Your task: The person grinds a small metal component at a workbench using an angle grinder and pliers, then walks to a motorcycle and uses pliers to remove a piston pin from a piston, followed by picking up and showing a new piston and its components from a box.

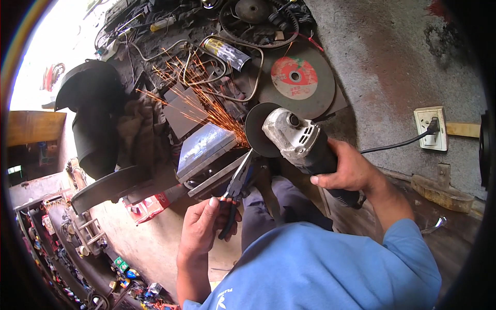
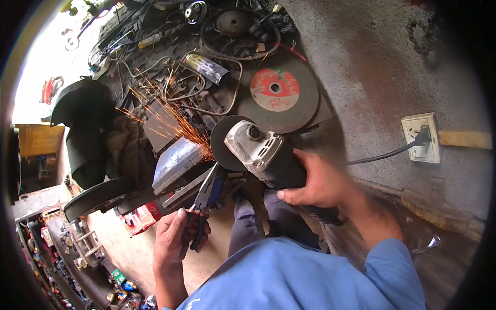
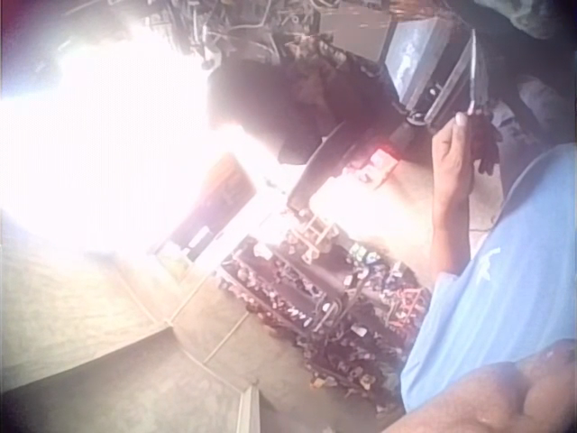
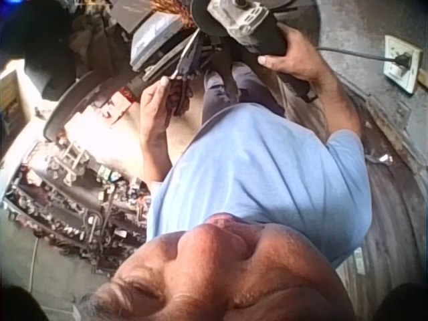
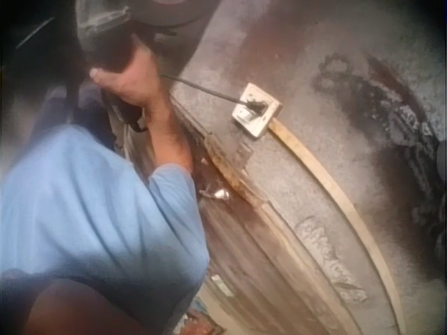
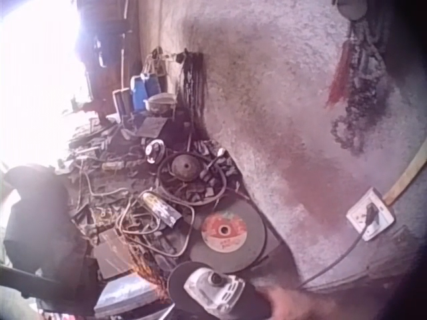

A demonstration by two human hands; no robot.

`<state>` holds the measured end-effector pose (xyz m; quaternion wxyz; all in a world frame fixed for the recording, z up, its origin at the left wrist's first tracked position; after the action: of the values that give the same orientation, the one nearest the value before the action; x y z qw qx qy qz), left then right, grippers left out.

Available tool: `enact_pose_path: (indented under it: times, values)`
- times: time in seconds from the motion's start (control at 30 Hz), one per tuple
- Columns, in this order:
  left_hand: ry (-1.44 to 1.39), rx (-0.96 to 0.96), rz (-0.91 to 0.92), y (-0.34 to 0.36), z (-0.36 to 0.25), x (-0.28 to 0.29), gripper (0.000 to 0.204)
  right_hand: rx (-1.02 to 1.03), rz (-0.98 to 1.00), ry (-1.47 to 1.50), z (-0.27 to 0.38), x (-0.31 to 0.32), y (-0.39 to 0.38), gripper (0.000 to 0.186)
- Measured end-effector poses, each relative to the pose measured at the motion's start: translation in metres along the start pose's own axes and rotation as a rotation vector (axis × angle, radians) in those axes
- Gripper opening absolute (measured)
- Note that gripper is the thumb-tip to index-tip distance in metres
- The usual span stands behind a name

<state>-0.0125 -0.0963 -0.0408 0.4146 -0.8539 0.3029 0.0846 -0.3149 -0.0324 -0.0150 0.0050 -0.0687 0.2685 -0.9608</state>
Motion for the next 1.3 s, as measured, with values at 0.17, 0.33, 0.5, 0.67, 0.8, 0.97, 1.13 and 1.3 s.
enact_pose_path:
  times: [0.17, 0.33, 0.5, 0.67, 0.8, 0.97, 1.13, 1.3]
  values:
    - [-0.003, 0.013, 0.028, 0.001, -0.005, 0.000, 0.050, -0.028, 0.006, -0.037, -0.008, 0.002, 0.001, 0.076]
    - [-0.006, 0.025, 0.051, 0.004, -0.007, -0.001, 0.050, -0.031, 0.020, -0.020, -0.013, -0.003, 0.000, 0.074]
    - [-0.001, 0.022, 0.043, 0.003, -0.008, 0.000, 0.050, 0.033, -0.004, -0.043, -0.023, 0.003, 0.003, 0.071]
    - [0.010, 0.014, 0.048, 0.004, -0.008, 0.002, 0.047, 0.033, 0.015, 0.002, -0.011, -0.002, 0.004, 0.071]
    - [0.016, 0.020, 0.045, 0.003, -0.009, 0.001, 0.046, 0.030, 0.015, -0.006, -0.018, 0.000, 0.006, 0.070]
    - [0.023, 0.023, 0.049, 0.002, -0.010, 0.002, 0.047, 0.068, 0.013, -0.015, -0.009, -0.003, 0.006, 0.071]
    - [0.036, 0.010, 0.054, 0.004, -0.009, 0.003, 0.047, 0.014, -0.064, 0.021, -0.014, 0.004, 0.006, 0.072]
    - [0.018, 0.002, 0.035, 0.000, -0.007, 0.003, 0.047, 0.053, -0.088, 0.106, -0.009, 0.010, 0.002, 0.066]
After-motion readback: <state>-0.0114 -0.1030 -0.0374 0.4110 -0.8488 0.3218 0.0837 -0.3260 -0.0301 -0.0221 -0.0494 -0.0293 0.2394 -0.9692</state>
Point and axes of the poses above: each hand's wrist, its own y-axis towards the middle knuckle, its own x-axis out of the back of the hand, z = x × y, the point moved 8 cm from there along y, towards the middle knuckle, and after that the axes turned 1 degree about x, right-handed, at the moved point
